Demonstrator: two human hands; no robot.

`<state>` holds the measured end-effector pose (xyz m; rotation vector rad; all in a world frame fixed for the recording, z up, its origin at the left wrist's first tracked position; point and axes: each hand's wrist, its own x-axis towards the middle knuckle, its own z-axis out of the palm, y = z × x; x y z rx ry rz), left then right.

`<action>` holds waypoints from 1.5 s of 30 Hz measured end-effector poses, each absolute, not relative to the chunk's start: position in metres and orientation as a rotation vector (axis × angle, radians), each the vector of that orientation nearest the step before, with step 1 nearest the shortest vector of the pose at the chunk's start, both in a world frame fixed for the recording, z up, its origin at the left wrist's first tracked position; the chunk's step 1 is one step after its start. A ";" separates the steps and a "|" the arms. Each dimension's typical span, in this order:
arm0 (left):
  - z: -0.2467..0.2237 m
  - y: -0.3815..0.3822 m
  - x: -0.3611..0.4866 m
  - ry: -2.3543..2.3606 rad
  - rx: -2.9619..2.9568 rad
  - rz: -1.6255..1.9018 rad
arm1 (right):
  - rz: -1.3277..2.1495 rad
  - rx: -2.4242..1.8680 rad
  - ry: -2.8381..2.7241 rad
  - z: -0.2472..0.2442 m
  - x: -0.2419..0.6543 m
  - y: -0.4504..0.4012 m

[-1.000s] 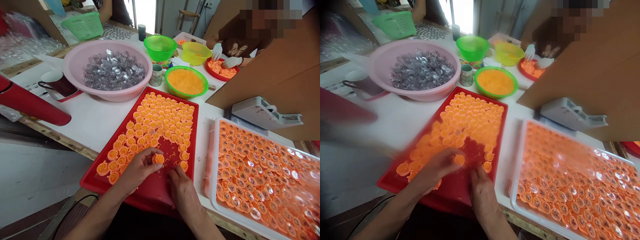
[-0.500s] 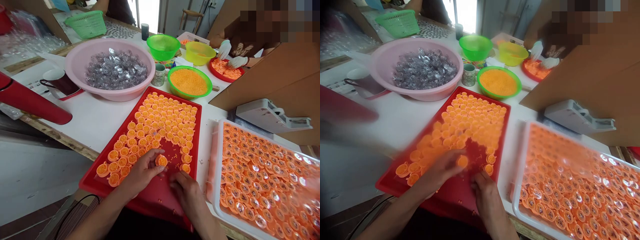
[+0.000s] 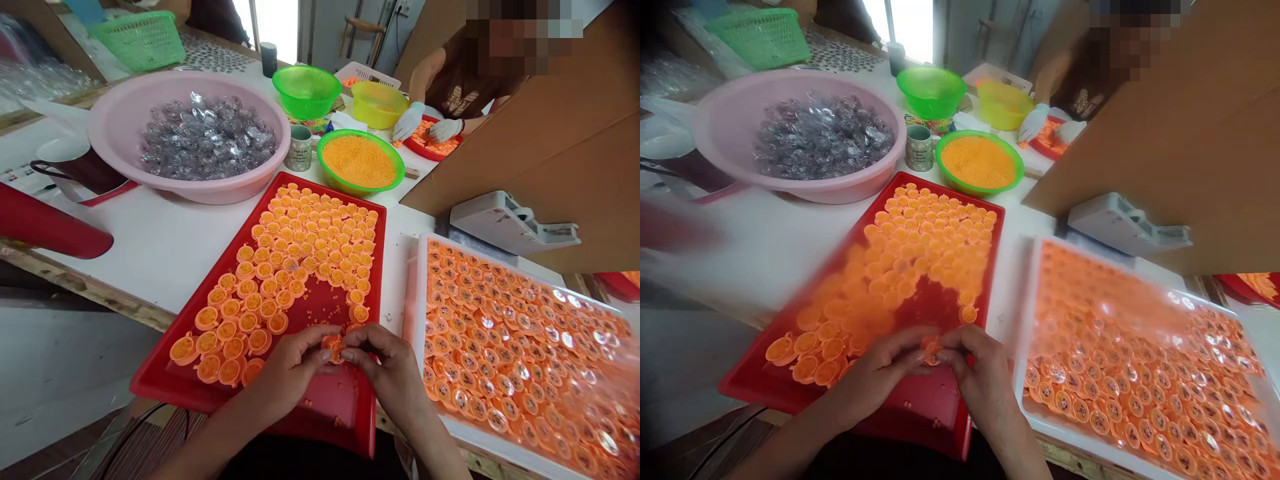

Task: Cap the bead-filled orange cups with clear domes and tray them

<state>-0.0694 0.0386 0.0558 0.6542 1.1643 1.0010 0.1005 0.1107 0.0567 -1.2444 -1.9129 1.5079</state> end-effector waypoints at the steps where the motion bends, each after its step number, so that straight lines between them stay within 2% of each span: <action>1: 0.055 0.038 -0.067 1.177 0.689 1.004 | 1.456 -1.249 -1.928 0.055 0.100 0.109; 11: 0.043 0.039 -0.057 1.465 1.119 1.032 | 0.990 -1.167 -1.988 0.048 0.094 0.097; 18: 0.050 0.036 -0.057 1.446 1.135 1.145 | 1.026 -1.180 -1.906 0.044 0.096 0.089; 25: 0.057 0.035 -0.059 1.406 1.207 1.207 | 0.733 -0.978 -2.056 0.062 0.100 0.083; 28: 0.060 0.036 -0.060 1.427 1.247 1.242 | 0.735 -1.007 -2.045 0.065 0.099 0.083; 33: 0.060 0.035 -0.061 1.418 1.251 1.280 | 0.936 -1.109 -1.913 0.064 0.099 0.082; 40: 0.066 0.038 -0.063 1.412 1.359 1.288 | 0.831 -0.929 -2.019 0.067 0.105 0.084; 45: 0.071 0.040 -0.064 1.448 1.387 1.257 | 0.894 -0.989 -1.985 0.069 0.104 0.086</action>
